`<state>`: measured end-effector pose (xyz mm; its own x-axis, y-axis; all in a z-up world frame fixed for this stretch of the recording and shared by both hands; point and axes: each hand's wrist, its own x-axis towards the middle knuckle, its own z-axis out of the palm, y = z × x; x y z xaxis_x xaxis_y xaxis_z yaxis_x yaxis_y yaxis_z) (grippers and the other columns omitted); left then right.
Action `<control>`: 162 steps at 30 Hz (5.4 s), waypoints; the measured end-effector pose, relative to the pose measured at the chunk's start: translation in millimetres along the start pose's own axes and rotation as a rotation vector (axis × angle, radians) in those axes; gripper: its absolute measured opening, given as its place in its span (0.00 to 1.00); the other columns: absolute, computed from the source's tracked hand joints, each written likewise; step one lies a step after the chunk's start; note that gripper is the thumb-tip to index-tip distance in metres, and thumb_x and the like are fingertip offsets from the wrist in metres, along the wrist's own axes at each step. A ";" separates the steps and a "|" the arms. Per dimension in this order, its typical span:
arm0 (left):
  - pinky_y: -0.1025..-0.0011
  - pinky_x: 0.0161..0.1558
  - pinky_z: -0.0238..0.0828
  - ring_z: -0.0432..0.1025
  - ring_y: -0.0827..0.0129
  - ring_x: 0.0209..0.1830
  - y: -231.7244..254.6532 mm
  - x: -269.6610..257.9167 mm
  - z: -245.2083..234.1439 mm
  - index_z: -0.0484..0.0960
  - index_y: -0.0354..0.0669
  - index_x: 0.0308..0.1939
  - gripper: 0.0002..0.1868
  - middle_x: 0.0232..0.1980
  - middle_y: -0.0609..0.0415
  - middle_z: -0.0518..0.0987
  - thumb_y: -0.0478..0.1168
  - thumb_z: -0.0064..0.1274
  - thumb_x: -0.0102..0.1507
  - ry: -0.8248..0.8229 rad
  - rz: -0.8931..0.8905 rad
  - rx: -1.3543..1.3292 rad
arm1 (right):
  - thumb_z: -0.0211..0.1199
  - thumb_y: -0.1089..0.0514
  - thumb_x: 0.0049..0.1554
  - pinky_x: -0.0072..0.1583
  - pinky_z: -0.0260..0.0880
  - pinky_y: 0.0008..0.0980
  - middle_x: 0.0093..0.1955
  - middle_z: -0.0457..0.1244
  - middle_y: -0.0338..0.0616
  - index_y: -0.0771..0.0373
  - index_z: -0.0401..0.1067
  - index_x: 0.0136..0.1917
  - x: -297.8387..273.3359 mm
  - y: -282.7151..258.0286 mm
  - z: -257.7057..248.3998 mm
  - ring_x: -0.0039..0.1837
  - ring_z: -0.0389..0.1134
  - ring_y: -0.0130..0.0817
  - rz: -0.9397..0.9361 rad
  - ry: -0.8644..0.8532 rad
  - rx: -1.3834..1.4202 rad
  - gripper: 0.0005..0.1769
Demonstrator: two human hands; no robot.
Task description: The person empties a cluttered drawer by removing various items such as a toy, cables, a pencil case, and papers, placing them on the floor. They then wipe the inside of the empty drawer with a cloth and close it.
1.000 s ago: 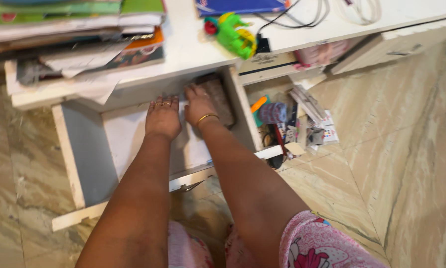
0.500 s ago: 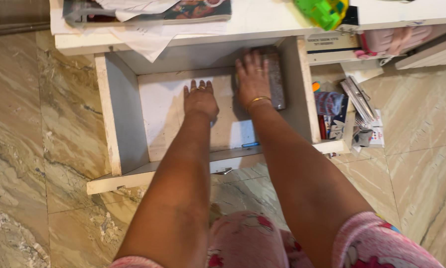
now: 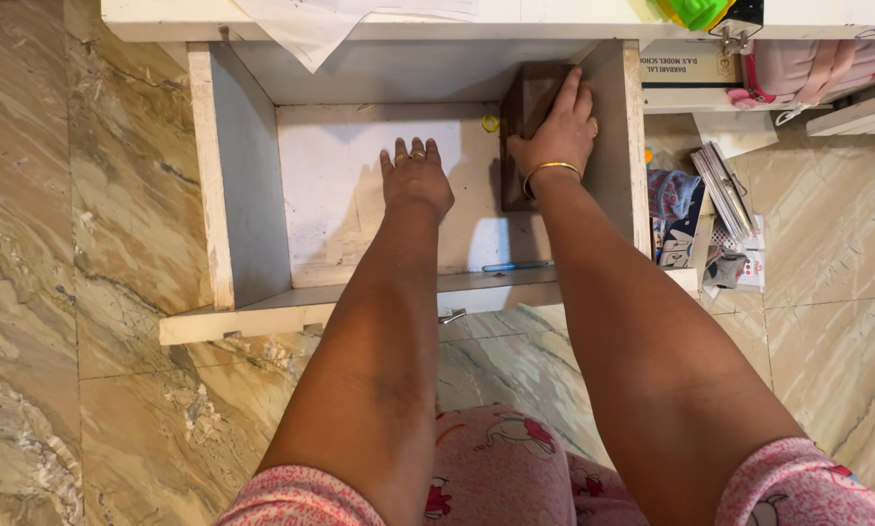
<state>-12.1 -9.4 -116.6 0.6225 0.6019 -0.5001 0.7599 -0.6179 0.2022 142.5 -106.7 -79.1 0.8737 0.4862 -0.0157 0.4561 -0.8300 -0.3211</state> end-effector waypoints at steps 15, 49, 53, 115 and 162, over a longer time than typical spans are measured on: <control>0.53 0.79 0.24 0.32 0.54 0.85 28.3 -34.3 -69.6 0.38 0.46 0.82 0.51 0.85 0.51 0.41 0.43 0.52 0.61 0.084 0.039 0.037 | 0.80 0.48 0.38 0.72 0.58 0.47 0.79 0.50 0.48 0.49 0.57 0.79 -20.3 -62.5 -59.8 0.74 0.54 0.59 -0.190 -0.077 0.054 0.58; 0.49 0.79 0.21 0.29 0.52 0.85 -35.6 0.6 -2.2 0.36 0.46 0.82 0.49 0.86 0.50 0.37 0.36 0.45 0.61 -0.107 -0.173 0.062 | 0.82 0.47 0.38 0.64 0.71 0.45 0.74 0.56 0.64 0.62 0.47 0.85 67.1 313.5 -61.2 0.71 0.64 0.55 0.221 -0.026 0.114 0.70; 0.48 0.79 0.20 0.28 0.52 0.85 -28.5 -6.1 -7.6 0.35 0.46 0.82 0.50 0.86 0.49 0.37 0.36 0.46 0.61 -0.084 -0.147 0.059 | 0.82 0.50 0.42 0.62 0.70 0.53 0.70 0.57 0.66 0.51 0.41 0.86 54.7 320.7 -49.6 0.68 0.63 0.63 0.373 -0.089 -0.049 0.70; 0.52 0.79 0.30 0.38 0.56 0.84 55.1 26.0 5.6 0.44 0.46 0.82 0.45 0.85 0.52 0.44 0.33 0.47 0.63 0.037 0.197 0.093 | 0.70 0.58 0.53 0.54 0.72 0.42 0.44 0.71 0.49 0.58 0.76 0.48 74.5 37.8 118.2 0.48 0.72 0.48 -0.387 -0.173 0.262 0.09; 0.47 0.79 0.32 0.35 0.51 0.85 388.4 -44.0 73.4 0.41 0.48 0.82 0.48 0.86 0.49 0.40 0.46 0.50 0.64 -0.244 0.496 0.449 | 0.67 0.67 0.50 0.55 0.73 0.43 0.48 0.67 0.49 0.55 0.80 0.44 -15.0 372.1 -13.2 0.49 0.71 0.49 0.218 0.358 0.393 0.10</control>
<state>241.9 -312.9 -77.9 0.7751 0.0982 -0.6241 0.2148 -0.9700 0.1142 301.4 -426.5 -185.8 0.9744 0.1357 0.1793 0.2222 -0.7036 -0.6750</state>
